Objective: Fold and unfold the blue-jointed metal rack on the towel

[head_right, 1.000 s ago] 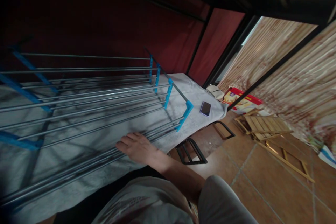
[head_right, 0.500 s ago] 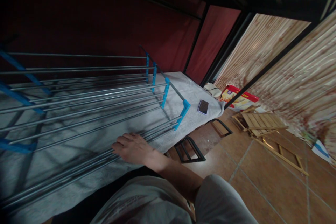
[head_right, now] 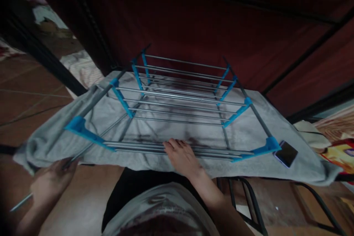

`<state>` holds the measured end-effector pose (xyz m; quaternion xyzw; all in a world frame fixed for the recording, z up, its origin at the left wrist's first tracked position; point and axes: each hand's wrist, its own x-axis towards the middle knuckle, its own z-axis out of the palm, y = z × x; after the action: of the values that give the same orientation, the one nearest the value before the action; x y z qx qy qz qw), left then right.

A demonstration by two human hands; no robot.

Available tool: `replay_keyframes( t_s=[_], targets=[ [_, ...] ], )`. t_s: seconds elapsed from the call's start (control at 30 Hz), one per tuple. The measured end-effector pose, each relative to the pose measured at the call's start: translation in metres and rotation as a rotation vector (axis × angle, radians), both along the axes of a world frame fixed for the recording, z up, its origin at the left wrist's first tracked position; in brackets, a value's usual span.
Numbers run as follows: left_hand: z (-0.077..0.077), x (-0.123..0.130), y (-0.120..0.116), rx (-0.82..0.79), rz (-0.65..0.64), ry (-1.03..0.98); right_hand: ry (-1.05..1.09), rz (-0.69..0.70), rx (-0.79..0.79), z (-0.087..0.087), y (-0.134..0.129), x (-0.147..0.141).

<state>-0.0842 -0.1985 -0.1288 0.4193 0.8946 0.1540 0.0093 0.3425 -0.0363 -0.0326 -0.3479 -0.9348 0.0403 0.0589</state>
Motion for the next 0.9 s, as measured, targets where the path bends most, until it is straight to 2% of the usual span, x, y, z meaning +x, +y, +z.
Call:
replay_keyframes(
  t_s=[0.1, 0.27, 0.4, 0.53, 0.63, 0.7, 0.73, 0.8, 0.87, 0.9],
  targets=[
    [-0.013, -0.012, 0.024, -0.098, -0.131, 0.109, -0.052, 0.049, -0.077, 0.008, 0.002, -0.023],
    [-0.008, -0.024, 0.055, -0.171, -0.308, 0.149, -0.052, 0.151, -0.202, 0.015, 0.007, -0.072],
    [-0.002, -0.033, 0.071, -0.174, -0.309, 0.137, -0.041, 0.221, -0.304, 0.017, 0.014, -0.111],
    [-0.003, -0.042, 0.084, -0.089, -0.292, 0.075, 0.02, 0.276, -0.399, 0.015, 0.023, -0.141],
    [-0.003, -0.037, 0.09, 0.035, -0.278, 0.025, 0.071, 0.303, -0.438, 0.01, 0.027, -0.161],
    [0.0, -0.023, 0.093, 0.205, -0.229, -0.065, 0.093, 0.32, -0.454, 0.006, 0.028, -0.175],
    [0.003, -0.012, 0.094, 0.323, -0.195, -0.169, 0.096, 0.323, -0.459, 0.005, 0.028, -0.182],
    [0.01, 0.016, 0.096, 0.592, -0.121, -0.521, 0.091, 0.316, -0.464, 0.003, 0.027, -0.195],
    [0.017, 0.046, 0.1, 0.708, -0.098, -0.821, 0.078, 0.294, -0.463, 0.003, 0.025, -0.206],
    [0.02, 0.059, 0.103, 0.722, -0.08, -0.864, 0.07, 0.28, -0.461, 0.002, 0.024, -0.21]
  ],
)
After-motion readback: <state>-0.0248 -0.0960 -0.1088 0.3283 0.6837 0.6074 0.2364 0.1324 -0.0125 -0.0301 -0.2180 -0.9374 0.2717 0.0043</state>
